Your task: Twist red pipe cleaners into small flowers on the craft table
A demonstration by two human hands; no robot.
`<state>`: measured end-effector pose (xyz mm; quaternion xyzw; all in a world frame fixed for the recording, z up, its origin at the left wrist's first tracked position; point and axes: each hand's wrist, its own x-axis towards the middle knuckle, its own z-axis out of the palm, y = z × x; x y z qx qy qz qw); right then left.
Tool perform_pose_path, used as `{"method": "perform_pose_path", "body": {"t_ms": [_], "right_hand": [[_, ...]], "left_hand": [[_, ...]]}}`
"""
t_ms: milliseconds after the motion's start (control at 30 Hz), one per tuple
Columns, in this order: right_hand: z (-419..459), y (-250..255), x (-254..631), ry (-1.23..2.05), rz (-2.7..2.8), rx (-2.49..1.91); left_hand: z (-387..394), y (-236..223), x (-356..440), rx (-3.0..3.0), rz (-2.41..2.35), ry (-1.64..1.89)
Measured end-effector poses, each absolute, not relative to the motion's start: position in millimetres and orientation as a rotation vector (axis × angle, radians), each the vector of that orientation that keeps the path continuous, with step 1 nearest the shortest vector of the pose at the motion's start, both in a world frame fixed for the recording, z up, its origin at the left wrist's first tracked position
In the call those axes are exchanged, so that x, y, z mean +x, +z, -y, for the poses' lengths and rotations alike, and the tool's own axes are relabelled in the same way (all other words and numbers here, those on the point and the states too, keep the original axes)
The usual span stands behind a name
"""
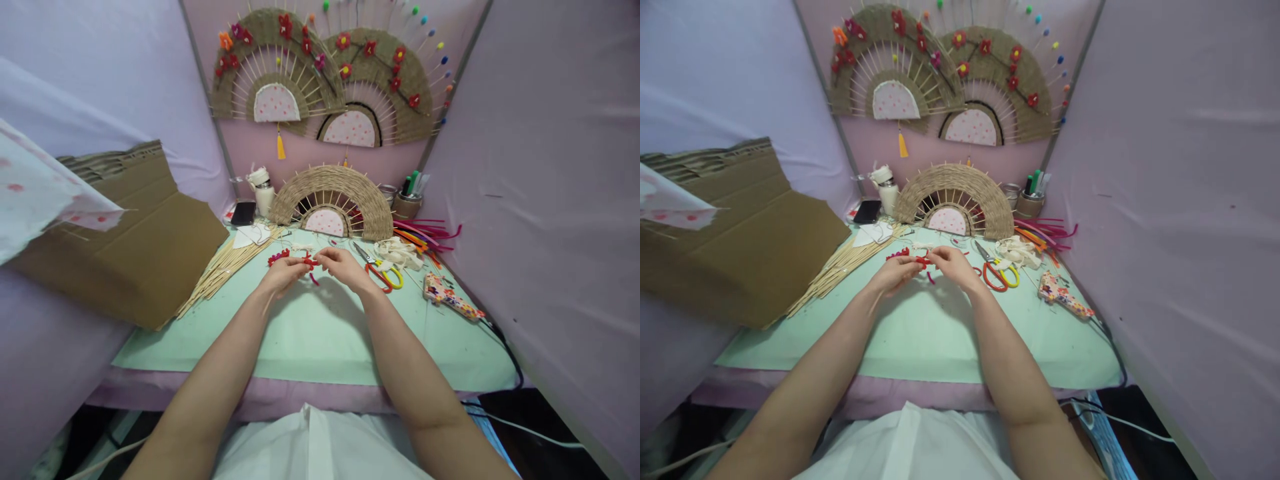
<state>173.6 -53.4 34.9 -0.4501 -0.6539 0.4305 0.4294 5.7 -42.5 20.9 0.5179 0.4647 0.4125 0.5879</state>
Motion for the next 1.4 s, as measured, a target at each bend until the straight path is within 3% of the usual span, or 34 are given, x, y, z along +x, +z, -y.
{"method": "perform_pose_path", "body": {"t_ms": [800,1067,1400], "right_hand": [[46,18,164,0.827,1.61,-1.362],[52,37,182,1.133,1.757,-1.017],[49,32,186,0.938,1.969,-1.212]], "left_hand": [[42,8,20,1.581,-1.226,1.332],[48,20,17,1.41,-1.061,1.155],[52,22,15,1.529,-1.129,0.949]]}}
